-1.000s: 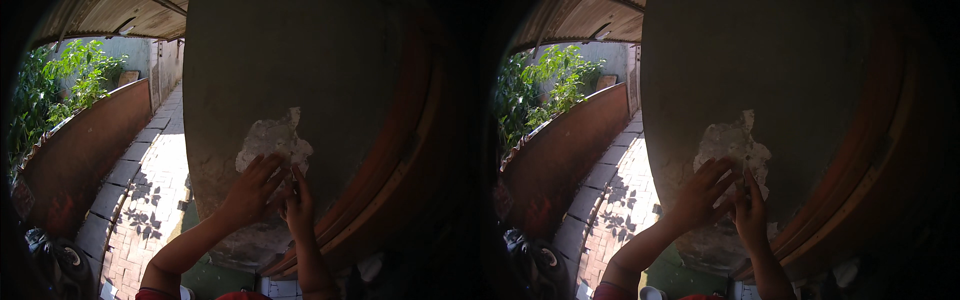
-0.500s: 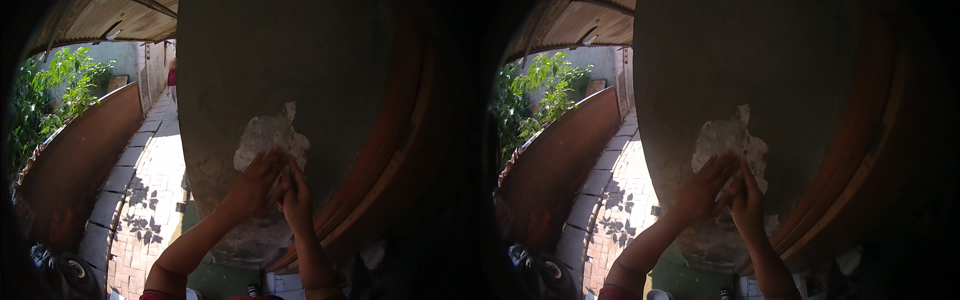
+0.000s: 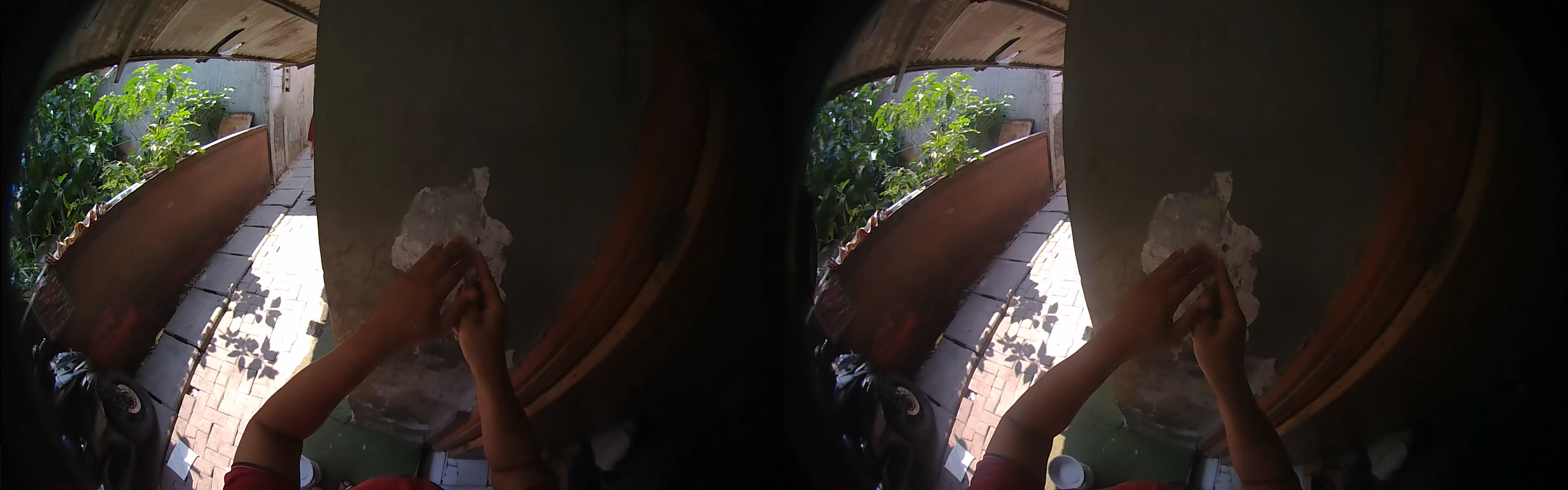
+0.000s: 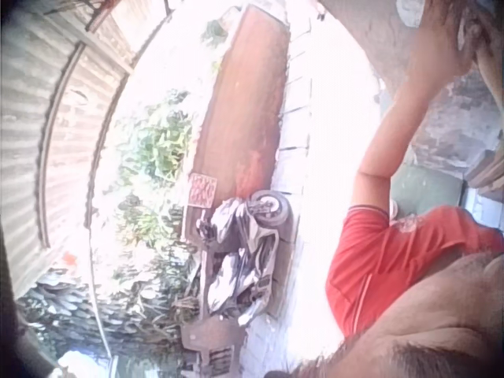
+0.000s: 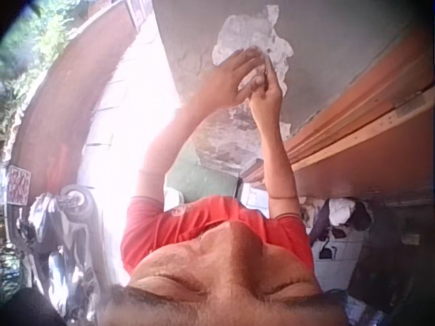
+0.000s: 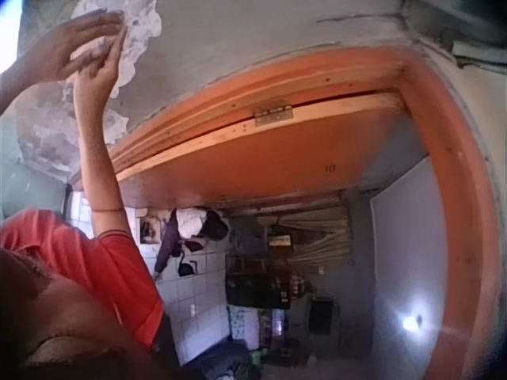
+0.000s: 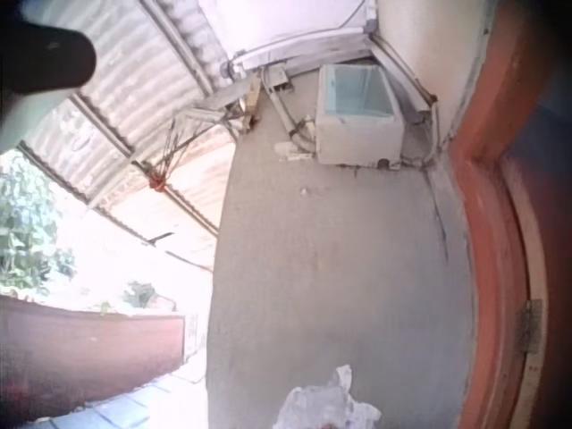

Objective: The person uses a scraper to remove peeling paint and plaster from an exterior wall, occasionally picking off loose pieces by hand.

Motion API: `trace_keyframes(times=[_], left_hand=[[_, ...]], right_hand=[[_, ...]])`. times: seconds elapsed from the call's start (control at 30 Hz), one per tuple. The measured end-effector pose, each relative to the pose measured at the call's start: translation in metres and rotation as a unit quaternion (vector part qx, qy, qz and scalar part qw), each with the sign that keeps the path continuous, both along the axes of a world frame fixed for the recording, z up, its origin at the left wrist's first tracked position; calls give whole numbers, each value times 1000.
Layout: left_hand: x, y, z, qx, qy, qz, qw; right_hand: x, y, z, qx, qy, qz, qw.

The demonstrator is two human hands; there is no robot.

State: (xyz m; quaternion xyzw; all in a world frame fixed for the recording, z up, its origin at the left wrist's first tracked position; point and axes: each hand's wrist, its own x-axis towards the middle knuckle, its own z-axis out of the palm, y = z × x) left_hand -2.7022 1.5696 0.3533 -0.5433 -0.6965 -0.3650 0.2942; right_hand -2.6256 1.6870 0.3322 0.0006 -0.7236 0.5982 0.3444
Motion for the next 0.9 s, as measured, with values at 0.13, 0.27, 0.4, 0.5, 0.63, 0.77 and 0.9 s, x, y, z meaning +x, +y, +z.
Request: trace_keyframes(times=[0.13,0.27,0.4,0.5,0.63,0.77,0.9], left_hand=[[-9,0,9,35,5,16,999],[3,-4,12,-24,28,31,999],[-4,3,7,53,-32,-7,998],[-4,-12,10,66,0,58,996],[-3,-12,20,93,43,80,991],[-17,-2,40,138,39,124,982],[-32,11,63,174,89,144,970]], right_hand=[[-19,-7,16,29,40,5,999],[-7,7,-8,84,70,-5,994],[-21,6,14,75,53,4,996],[-22,-4,14,84,52,-6,995],[1,10,15,-43,5,45,998],[-15,-1,29,-81,35,41,995],[-2,2,27,-95,24,43,994]])
